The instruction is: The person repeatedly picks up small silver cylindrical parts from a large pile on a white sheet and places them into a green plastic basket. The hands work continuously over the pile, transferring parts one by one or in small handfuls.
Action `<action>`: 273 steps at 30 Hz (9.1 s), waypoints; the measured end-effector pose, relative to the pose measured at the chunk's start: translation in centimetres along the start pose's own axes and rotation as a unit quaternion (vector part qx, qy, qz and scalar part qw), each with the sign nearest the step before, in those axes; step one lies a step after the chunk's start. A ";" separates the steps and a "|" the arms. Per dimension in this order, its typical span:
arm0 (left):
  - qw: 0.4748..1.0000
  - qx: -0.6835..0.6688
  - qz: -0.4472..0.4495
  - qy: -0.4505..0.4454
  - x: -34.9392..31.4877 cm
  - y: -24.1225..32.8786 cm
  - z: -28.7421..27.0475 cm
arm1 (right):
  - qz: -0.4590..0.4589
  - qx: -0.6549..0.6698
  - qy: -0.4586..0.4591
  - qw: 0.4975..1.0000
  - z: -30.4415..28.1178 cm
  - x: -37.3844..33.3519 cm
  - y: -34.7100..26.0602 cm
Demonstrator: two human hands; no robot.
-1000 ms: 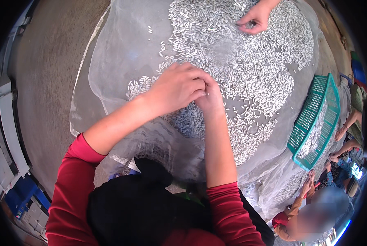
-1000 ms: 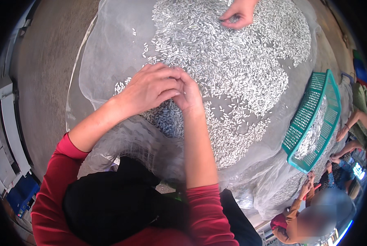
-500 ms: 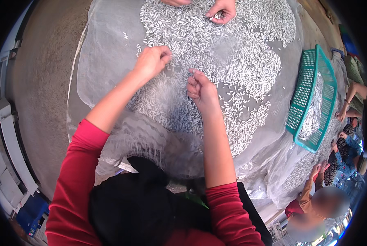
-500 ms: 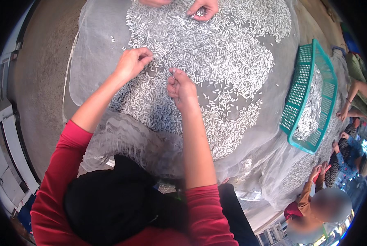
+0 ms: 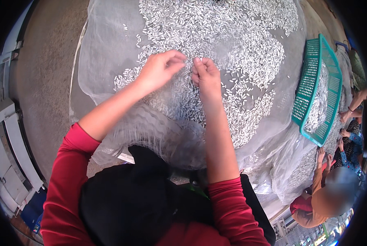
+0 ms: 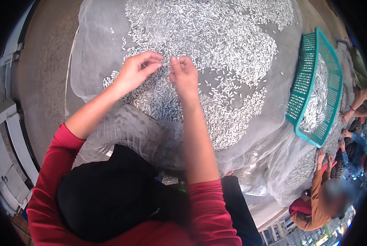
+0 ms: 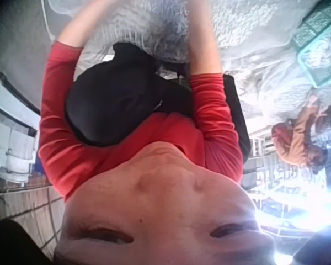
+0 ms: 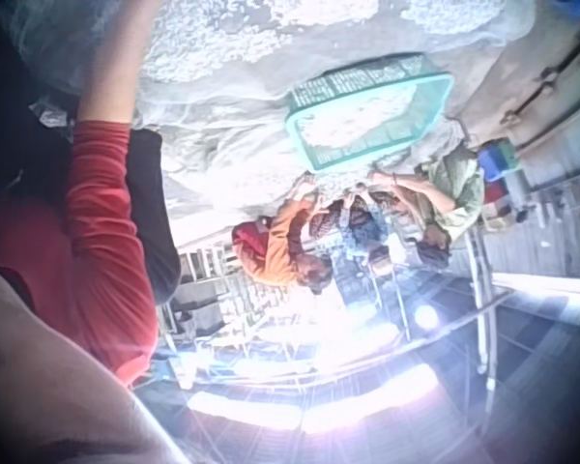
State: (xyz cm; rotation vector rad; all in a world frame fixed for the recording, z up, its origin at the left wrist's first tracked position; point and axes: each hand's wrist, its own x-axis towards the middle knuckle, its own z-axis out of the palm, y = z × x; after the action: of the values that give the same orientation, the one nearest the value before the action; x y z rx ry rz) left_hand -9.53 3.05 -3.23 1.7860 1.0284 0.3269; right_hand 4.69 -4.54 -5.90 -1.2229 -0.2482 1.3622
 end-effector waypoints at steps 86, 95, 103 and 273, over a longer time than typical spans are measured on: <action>0.916 0.375 0.109 -0.092 -1.5 -3.1 -0.9 | -0.370 -0.742 -0.106 0.549 0.1 -1.2 3.9; 0.857 0.459 0.220 -0.076 -2.1 -4.7 -0.9 | -0.153 -0.539 -0.012 0.828 -2.2 -3.1 2.3; 0.974 0.219 0.035 -0.036 -0.9 -3.4 -2.4 | -0.245 -0.688 -0.125 0.671 -2.1 -1.5 0.7; 0.946 0.319 0.022 0.053 10.0 1.0 5.3 | -0.093 -0.487 0.219 0.840 -7.2 7.4 -8.0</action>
State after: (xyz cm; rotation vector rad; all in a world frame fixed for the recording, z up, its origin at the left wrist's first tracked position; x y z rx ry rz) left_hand 0.28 7.30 -7.08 2.3926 1.2647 0.1172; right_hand 17.02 -0.15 -6.45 -2.2417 -0.7698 0.7081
